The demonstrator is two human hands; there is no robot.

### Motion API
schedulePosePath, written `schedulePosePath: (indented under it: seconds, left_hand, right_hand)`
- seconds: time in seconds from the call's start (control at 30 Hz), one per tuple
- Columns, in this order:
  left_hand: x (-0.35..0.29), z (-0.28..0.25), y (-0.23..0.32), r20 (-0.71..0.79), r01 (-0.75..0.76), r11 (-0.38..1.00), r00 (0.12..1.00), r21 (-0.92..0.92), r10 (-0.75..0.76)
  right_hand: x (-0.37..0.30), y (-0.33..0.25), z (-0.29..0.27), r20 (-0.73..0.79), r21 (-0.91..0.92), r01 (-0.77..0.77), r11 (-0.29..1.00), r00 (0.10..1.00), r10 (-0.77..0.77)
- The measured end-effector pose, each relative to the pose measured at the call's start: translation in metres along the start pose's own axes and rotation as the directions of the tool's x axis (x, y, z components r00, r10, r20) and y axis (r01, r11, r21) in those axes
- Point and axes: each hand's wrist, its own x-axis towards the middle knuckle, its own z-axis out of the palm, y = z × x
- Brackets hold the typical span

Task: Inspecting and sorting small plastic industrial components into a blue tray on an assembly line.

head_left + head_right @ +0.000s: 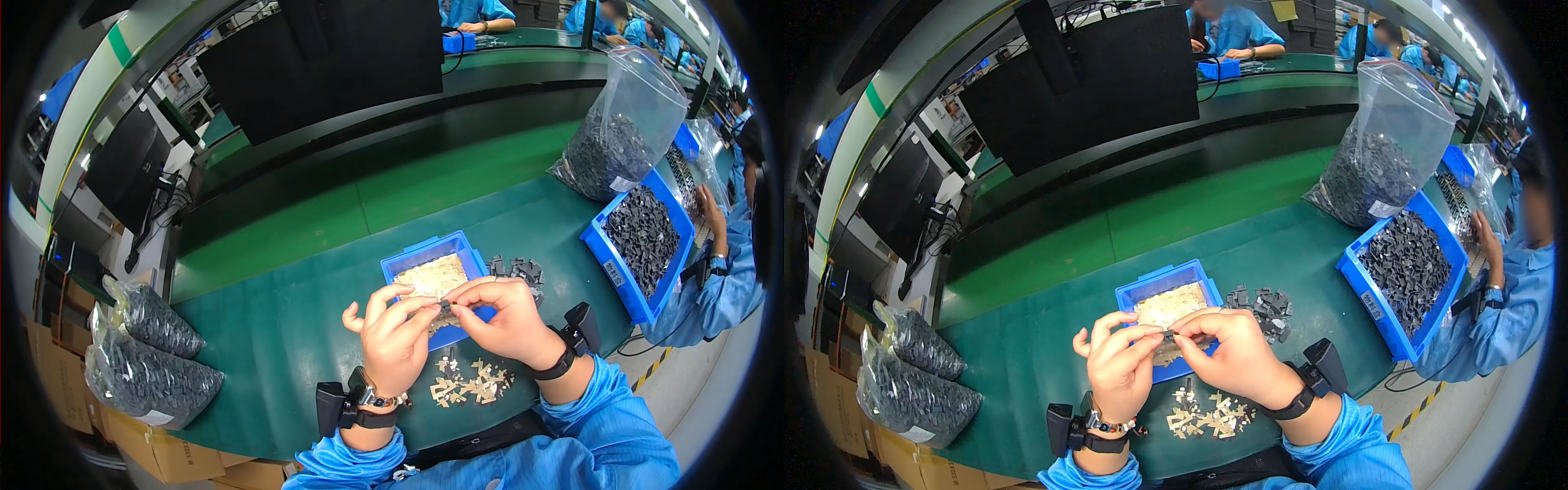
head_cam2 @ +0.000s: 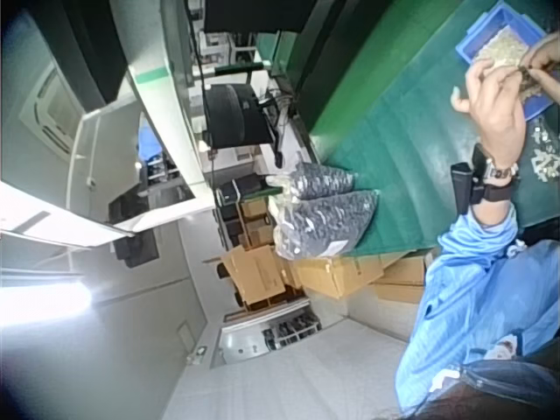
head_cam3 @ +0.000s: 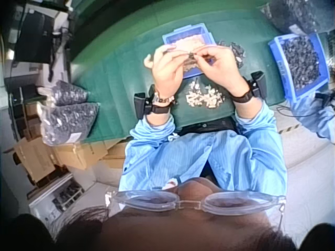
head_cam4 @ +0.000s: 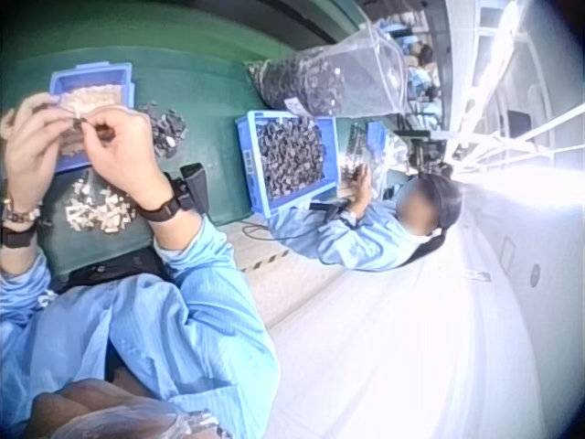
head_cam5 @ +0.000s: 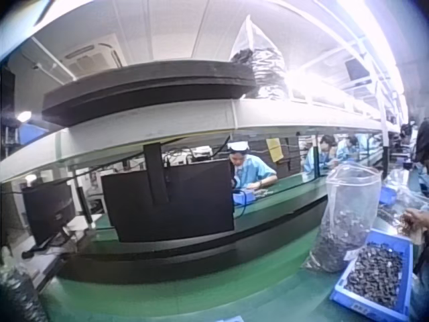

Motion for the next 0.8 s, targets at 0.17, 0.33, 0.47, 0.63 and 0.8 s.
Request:
schedulePosePath:
  seconds: [0.17,0.33,0.47,0.63,0.8]
  left_hand:
    - [0.0000,0.0002,-0.0009,0.017,0.000,1.000,1.000,-0.010,0.001]
    - [0.0006,0.0002,0.0000,0.032,-0.004,1.000,0.999,-0.010,0.004]
    - [0.0000,0.0012,0.0017,0.010,-0.014,1.000,1.000,0.010,0.014]
    - [-0.0012,0.0039,0.0050,-0.025,-0.018,1.000,1.000,0.024,0.019]
    - [-0.0042,0.0051,0.0076,-0.065,-0.037,0.999,0.997,0.033,0.039]
  right_hand:
    - [0.0018,-0.0020,-0.0031,0.017,-0.048,0.035,0.998,0.999,-0.034]
    - [0.0035,-0.0049,-0.0056,0.045,-0.059,0.022,0.998,0.999,-0.019]
    - [0.0035,-0.0064,-0.0059,0.051,-0.045,-0.016,0.999,0.999,0.018]
    - [0.0025,-0.0050,-0.0072,0.032,0.061,-0.110,0.992,0.994,0.108]
    - [0.0014,0.0011,-0.0096,0.073,0.263,-0.181,0.948,0.983,0.168]
